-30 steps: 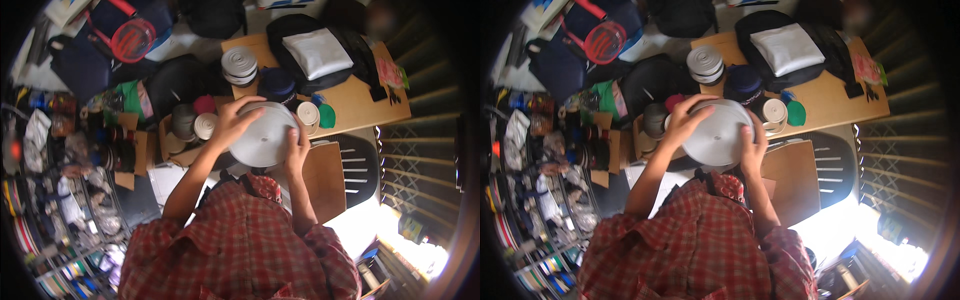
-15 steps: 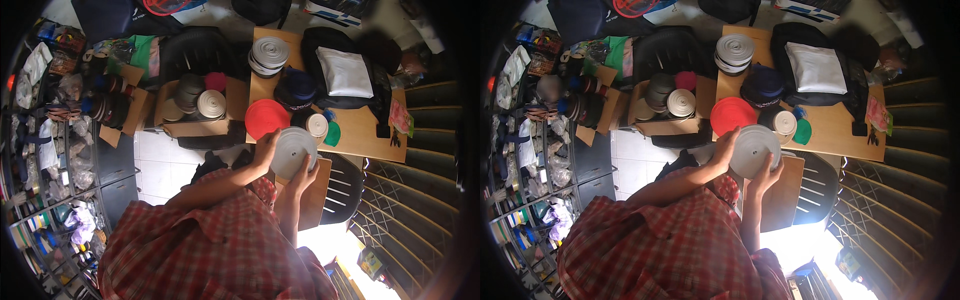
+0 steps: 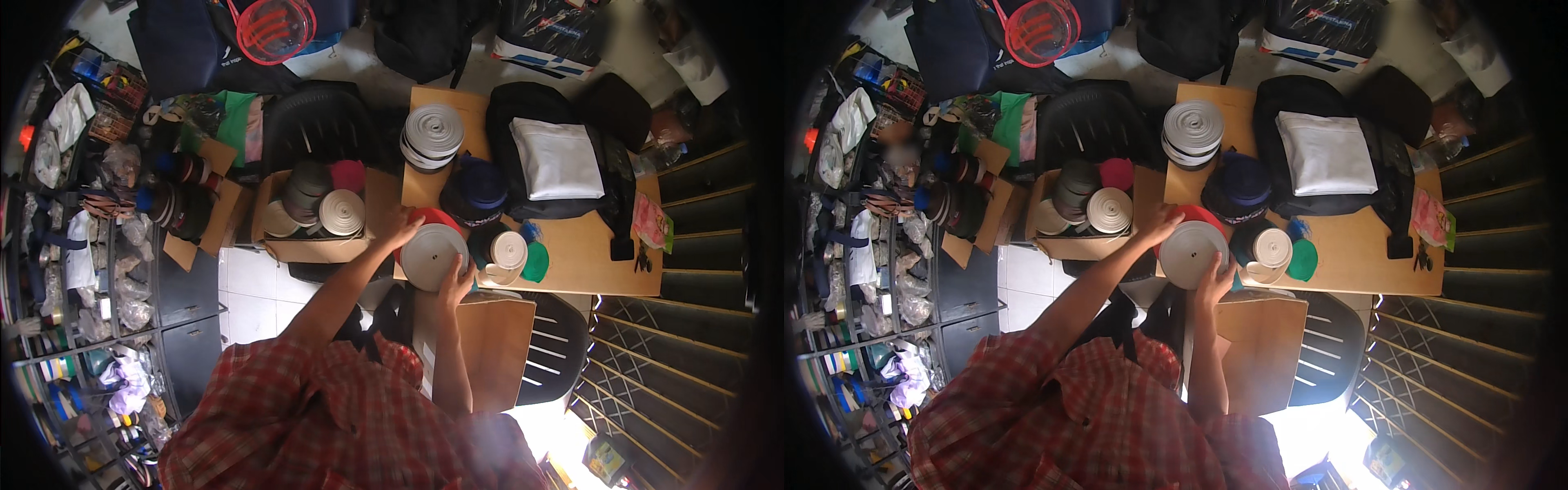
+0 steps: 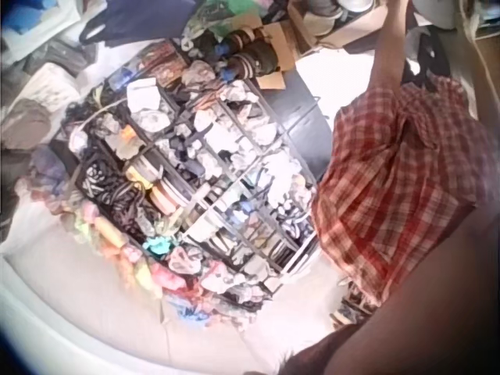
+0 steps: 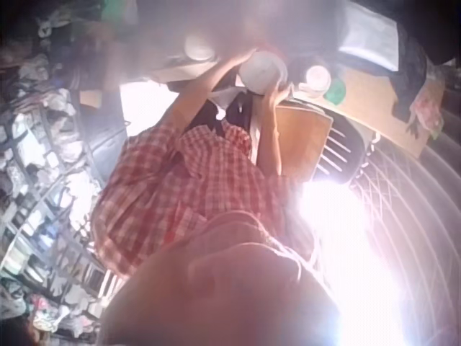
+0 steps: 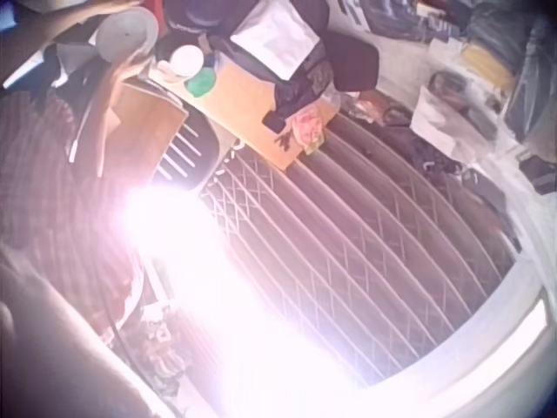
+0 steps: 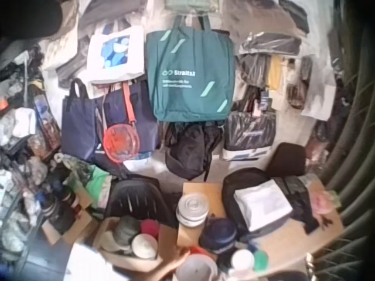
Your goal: The person picks up various rolls of fabric or ribbon from a table and places them onto shelves.
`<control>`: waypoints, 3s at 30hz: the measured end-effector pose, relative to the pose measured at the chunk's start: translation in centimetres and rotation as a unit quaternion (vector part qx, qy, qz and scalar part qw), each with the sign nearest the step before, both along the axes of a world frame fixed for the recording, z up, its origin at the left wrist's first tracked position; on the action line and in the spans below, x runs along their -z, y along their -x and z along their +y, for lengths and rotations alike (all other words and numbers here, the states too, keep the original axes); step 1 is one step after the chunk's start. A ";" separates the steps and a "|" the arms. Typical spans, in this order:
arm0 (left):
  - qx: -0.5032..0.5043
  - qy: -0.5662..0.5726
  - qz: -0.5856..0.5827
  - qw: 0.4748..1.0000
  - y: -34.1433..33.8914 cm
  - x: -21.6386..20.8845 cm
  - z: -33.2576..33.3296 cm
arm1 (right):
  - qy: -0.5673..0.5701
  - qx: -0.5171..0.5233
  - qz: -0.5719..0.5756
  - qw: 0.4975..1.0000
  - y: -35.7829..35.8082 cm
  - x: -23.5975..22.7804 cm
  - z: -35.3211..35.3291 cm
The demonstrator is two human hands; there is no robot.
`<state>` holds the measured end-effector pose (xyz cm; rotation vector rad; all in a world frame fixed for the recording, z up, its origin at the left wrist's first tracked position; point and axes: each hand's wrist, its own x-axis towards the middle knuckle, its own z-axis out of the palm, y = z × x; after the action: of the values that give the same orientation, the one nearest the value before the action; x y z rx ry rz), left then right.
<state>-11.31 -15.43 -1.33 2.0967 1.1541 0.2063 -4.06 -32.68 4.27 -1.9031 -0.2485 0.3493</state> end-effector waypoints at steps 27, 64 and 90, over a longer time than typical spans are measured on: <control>-0.390 0.120 -0.386 0.827 23.6 -17.4 -12.5 | 0.023 -0.314 -0.033 0.949 15.4 -11.9 2.6; -0.568 -0.396 -0.557 0.459 71.8 -39.7 -42.6 | -0.303 -0.915 0.241 0.114 76.0 -32.1 -5.0; -0.636 -0.412 -0.551 0.350 111.5 -42.6 -40.4 | -0.382 -0.910 0.051 0.149 116.7 -34.1 -4.8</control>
<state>-122.84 -55.86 41.24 0.3315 1.4016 2.8211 -120.78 -37.44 38.32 0.5338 -2.1067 1.4441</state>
